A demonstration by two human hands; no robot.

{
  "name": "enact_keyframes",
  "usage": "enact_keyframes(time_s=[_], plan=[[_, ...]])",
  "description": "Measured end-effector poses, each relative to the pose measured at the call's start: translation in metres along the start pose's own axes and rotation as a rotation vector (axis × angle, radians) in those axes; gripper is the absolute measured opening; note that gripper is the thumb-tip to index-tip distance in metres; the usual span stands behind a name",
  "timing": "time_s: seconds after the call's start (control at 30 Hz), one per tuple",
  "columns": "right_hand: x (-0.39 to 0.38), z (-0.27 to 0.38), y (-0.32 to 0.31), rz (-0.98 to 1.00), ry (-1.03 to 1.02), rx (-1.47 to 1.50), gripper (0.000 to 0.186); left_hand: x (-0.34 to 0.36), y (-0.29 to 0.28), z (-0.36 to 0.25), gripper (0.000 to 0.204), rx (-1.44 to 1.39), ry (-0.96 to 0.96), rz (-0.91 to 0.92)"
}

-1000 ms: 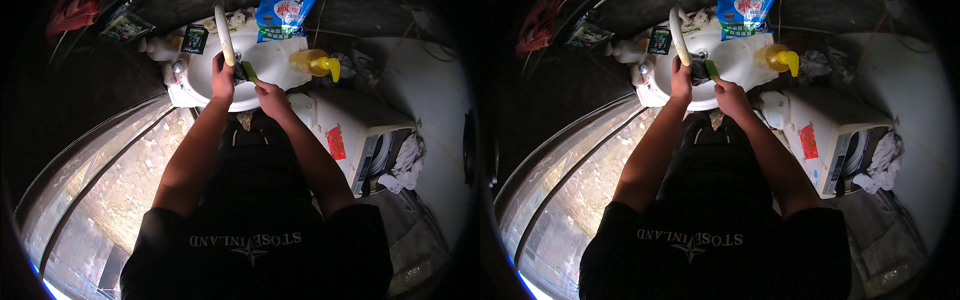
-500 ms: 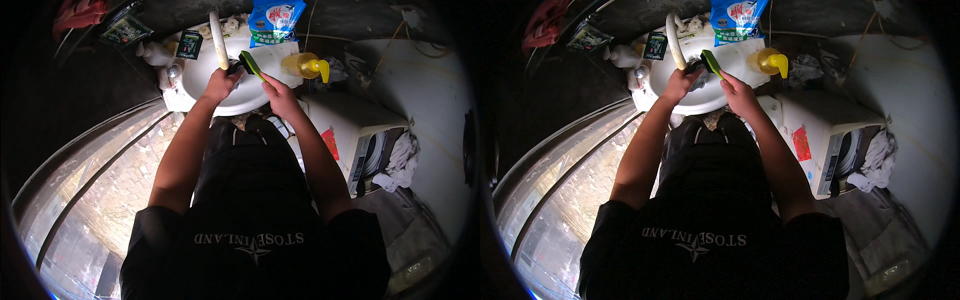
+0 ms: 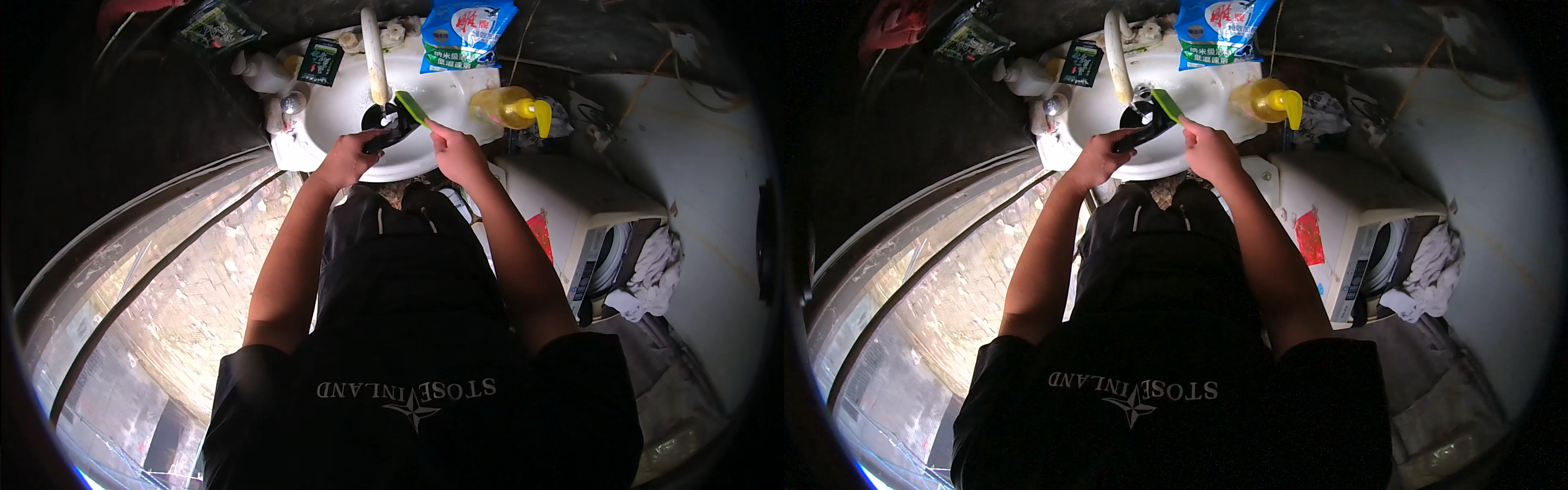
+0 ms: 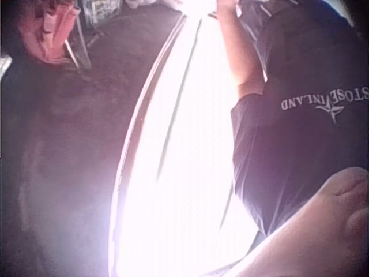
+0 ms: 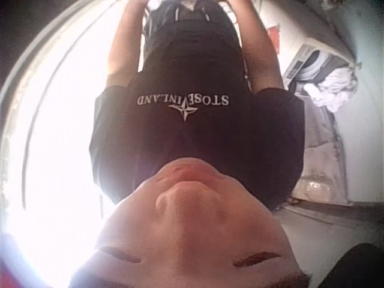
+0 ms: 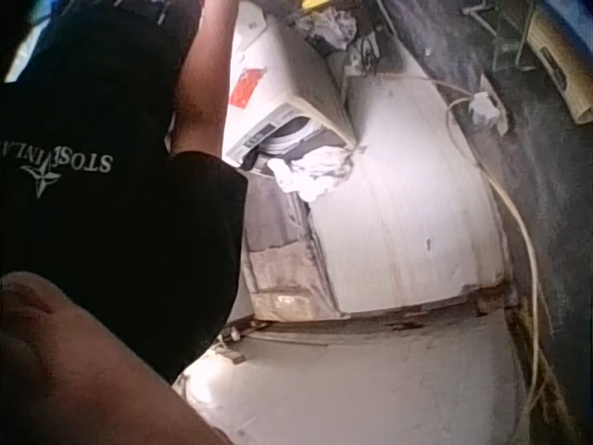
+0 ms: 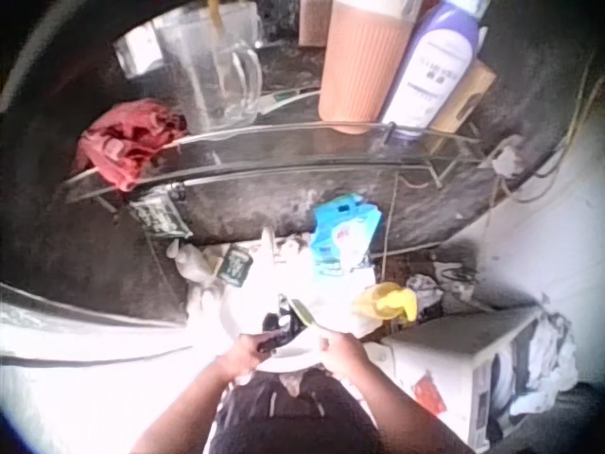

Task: The person scrubs a black shoe with a green brush and soap in a white sink. They repeatedly scrub the shoe's surface and rinse it under running water from the faucet.

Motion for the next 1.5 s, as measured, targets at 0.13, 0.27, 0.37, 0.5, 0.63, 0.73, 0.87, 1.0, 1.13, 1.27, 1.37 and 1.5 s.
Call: enact_keyframes(time_s=[0.13,0.27,0.37,0.5,0.63,0.73,0.87,1.0,1.13,1.27,1.37,1.5], plan=[[0.004,0.006,-0.001,0.097,0.054,-0.097,0.041,-0.015,0.007,-0.005,0.055,0.114,0.142,-0.01],[0.013,0.002,0.017,0.195,0.066,-0.154,0.045,-0.024,0.024,-0.001,0.066,0.37,0.236,0.077],[0.023,0.005,0.027,0.196,0.048,-0.23,0.04,-0.033,0.033,0.009,0.068,0.457,0.172,0.121],[0.058,-0.011,0.048,0.191,0.042,-0.31,0.035,-0.041,0.046,0.027,0.07,0.431,0.151,0.15],[0.062,0.004,0.043,0.261,0.046,-0.352,0.033,-0.05,0.044,0.043,0.071,0.371,0.156,0.111],[0.065,0.015,0.045,0.265,0.039,-0.378,0.032,-0.056,0.048,0.055,0.072,0.274,0.093,0.128],[0.089,0.018,0.052,0.24,-0.042,-0.372,0.033,-0.059,0.045,0.06,0.071,0.304,0.023,0.081],[0.063,0.009,0.036,0.27,0.019,-0.365,0.033,-0.056,0.048,0.065,0.069,0.314,0.034,0.052],[0.007,0.02,0.005,0.103,0.003,-0.152,0.034,-0.053,0.046,0.041,0.069,0.475,0.024,0.066],[-0.035,0.067,0.006,0.18,0.007,-0.138,0.033,-0.04,0.057,0.024,0.065,0.677,-0.044,0.105],[-0.02,0.068,0.051,0.343,0.047,-0.321,0.033,-0.034,0.072,0.018,0.065,0.768,-0.149,0.172],[0.053,0.048,0.091,0.263,0.111,-0.398,0.04,-0.037,0.082,0.024,0.064,0.774,-0.116,0.037]])
Point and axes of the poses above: each hand's wrist, its own x-axis towards the middle knuckle, its own y-axis out of the palm, z = x × y, the point moved 8 cm from there along x, towards the middle knuckle, and after that the axes turned 14 degrees about z, right-handed, at the moved point
